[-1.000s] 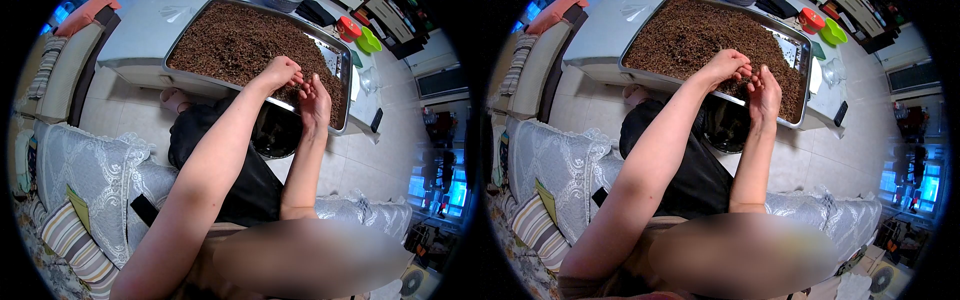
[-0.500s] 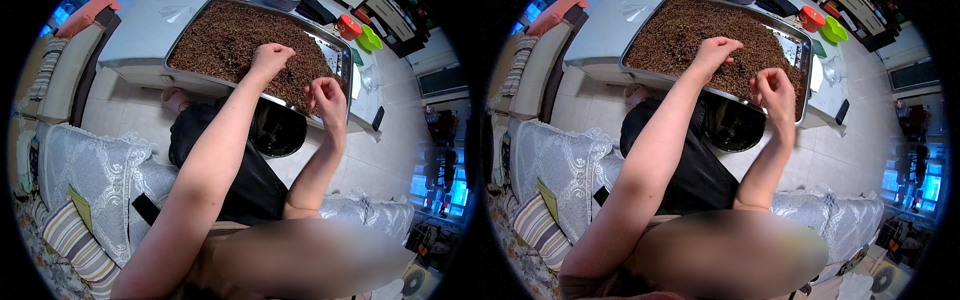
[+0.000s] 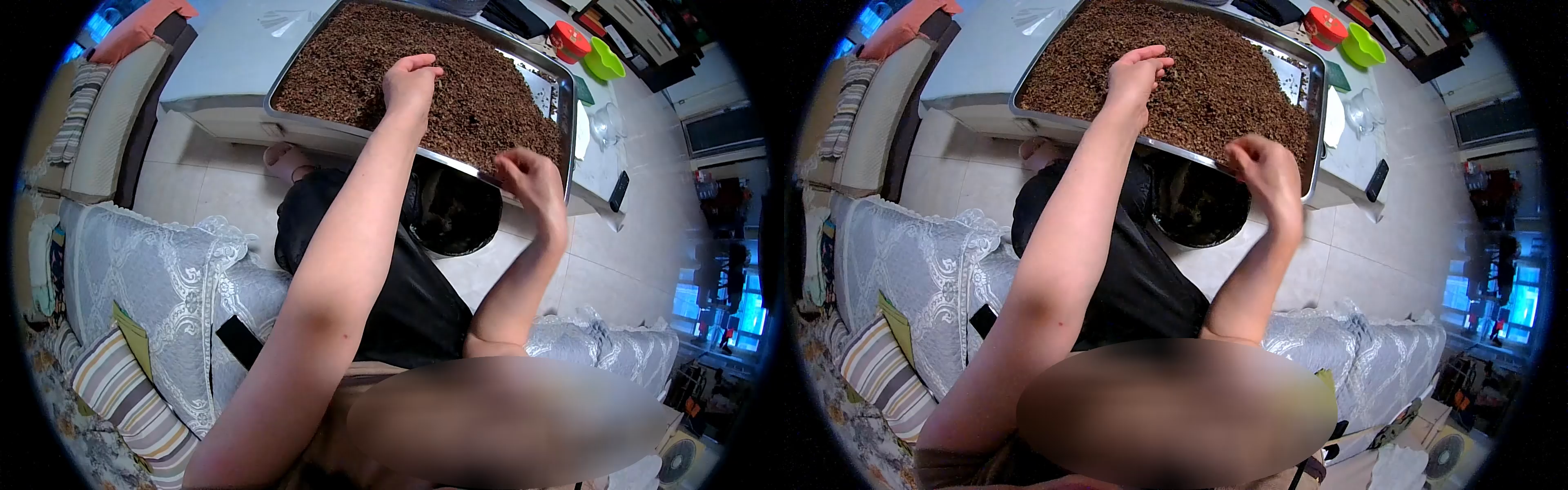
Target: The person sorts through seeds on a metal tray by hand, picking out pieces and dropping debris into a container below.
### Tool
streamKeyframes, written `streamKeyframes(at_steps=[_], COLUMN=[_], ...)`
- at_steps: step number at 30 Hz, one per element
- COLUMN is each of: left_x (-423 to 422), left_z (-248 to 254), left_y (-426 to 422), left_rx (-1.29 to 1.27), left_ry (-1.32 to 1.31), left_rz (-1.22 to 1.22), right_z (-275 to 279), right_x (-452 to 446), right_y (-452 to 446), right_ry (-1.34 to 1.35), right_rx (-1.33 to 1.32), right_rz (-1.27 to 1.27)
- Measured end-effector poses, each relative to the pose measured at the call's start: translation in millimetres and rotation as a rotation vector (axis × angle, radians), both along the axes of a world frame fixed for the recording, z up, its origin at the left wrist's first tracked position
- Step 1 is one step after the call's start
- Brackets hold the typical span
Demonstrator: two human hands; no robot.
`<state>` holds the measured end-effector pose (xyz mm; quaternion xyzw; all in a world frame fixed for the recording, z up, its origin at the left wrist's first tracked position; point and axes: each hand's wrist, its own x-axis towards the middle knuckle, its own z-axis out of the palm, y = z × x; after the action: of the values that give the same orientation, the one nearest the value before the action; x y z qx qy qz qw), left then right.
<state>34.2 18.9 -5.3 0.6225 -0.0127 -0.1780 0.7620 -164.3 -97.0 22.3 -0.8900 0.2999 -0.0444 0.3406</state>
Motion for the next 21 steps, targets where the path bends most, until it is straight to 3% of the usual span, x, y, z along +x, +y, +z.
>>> streamKeyframes(at_steps=[3,9,13,15,17,19,21], left_x=[-4.8,-8.6,-8.4,-10.2,-14.9,-26.0,-34.9], left_z=[2.6,-4.1,-4.8,-5.8,-10.3,-8.2,-6.0], left_y=[-2.6,-7.2,-7.8,-13.3,-20.3,-25.2,-27.9], left_rx=[0.014,0.031,0.086,0.189,0.245,0.104,0.088], left_ry=[0.049,0.055,-0.013,-0.065,-0.127,-0.006,-0.032], left_rz=[0.002,-0.186,-0.258,-0.339,-0.453,-0.559,-0.642], right_z=[-34.8,-81.3,-81.9,-68.7,-58.1,-50.4,-49.9], right_x=[31.5,75.4,69.9,58.8,50.7,45.8,46.4], right_y=[0.5,4.3,-4.1,-7.7,-6.6,-4.8,-3.5], right_ry=[-0.312,-0.41,-0.601,-0.611,-0.761,-0.806,-0.813], right_rx=[-0.261,-0.513,-0.168,0.313,0.629,0.728,0.662], right_rz=[-0.098,-0.153,-0.232,-0.319,-0.351,-0.368,-0.311])
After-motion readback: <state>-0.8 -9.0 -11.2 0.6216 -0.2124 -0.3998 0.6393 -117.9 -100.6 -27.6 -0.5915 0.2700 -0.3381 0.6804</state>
